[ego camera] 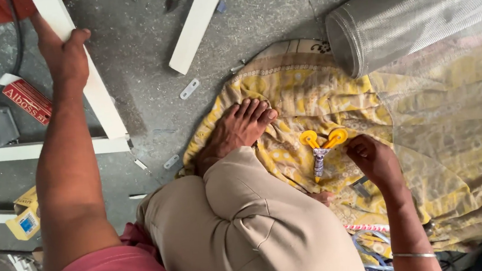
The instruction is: The person sits on the floor and uses pliers to cut a piece of metal mesh laid over a patterned cloth. They adjust the mesh and cut along its edge, then lift the cut section to inspect it.
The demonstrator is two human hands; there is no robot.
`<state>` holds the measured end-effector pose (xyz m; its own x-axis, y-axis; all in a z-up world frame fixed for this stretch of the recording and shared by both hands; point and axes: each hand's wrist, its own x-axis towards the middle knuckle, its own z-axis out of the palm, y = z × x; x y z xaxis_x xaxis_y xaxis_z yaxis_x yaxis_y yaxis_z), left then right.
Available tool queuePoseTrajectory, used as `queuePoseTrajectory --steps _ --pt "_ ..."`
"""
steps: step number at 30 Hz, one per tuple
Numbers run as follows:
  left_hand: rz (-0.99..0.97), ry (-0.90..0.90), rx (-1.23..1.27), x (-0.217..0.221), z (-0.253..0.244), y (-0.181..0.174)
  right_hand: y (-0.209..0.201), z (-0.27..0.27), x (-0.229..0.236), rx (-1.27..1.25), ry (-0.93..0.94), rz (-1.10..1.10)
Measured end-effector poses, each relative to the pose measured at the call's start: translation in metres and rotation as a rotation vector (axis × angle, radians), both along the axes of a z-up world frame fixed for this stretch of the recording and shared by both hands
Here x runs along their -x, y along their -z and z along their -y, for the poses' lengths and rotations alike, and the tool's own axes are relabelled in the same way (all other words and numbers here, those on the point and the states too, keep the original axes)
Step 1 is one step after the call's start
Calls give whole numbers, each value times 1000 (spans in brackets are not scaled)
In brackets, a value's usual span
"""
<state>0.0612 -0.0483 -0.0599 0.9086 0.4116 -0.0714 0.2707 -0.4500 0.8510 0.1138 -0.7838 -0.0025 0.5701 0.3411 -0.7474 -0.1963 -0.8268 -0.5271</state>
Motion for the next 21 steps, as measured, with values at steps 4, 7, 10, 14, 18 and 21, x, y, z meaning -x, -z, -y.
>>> queuePoseTrajectory --steps 4,7,10,14,18,21 --pt "-250 -194 -120 -5 20 -18 -1 1 -1 24 -4 6" --pt "-240 -24 -698 -24 50 -50 2 3 -1 41 -12 9" --pt "-65 88 -947 -53 85 -75 7 4 0 50 -9 -25" --pt "-81 294 -766 -102 130 -64 8 7 -8 35 -47 -13" --pt "-38 430 -684 -137 163 -24 -2 -2 -9 52 -29 -22" --pt "-68 432 -663 -153 172 0 -12 -7 -14 50 6 -6"
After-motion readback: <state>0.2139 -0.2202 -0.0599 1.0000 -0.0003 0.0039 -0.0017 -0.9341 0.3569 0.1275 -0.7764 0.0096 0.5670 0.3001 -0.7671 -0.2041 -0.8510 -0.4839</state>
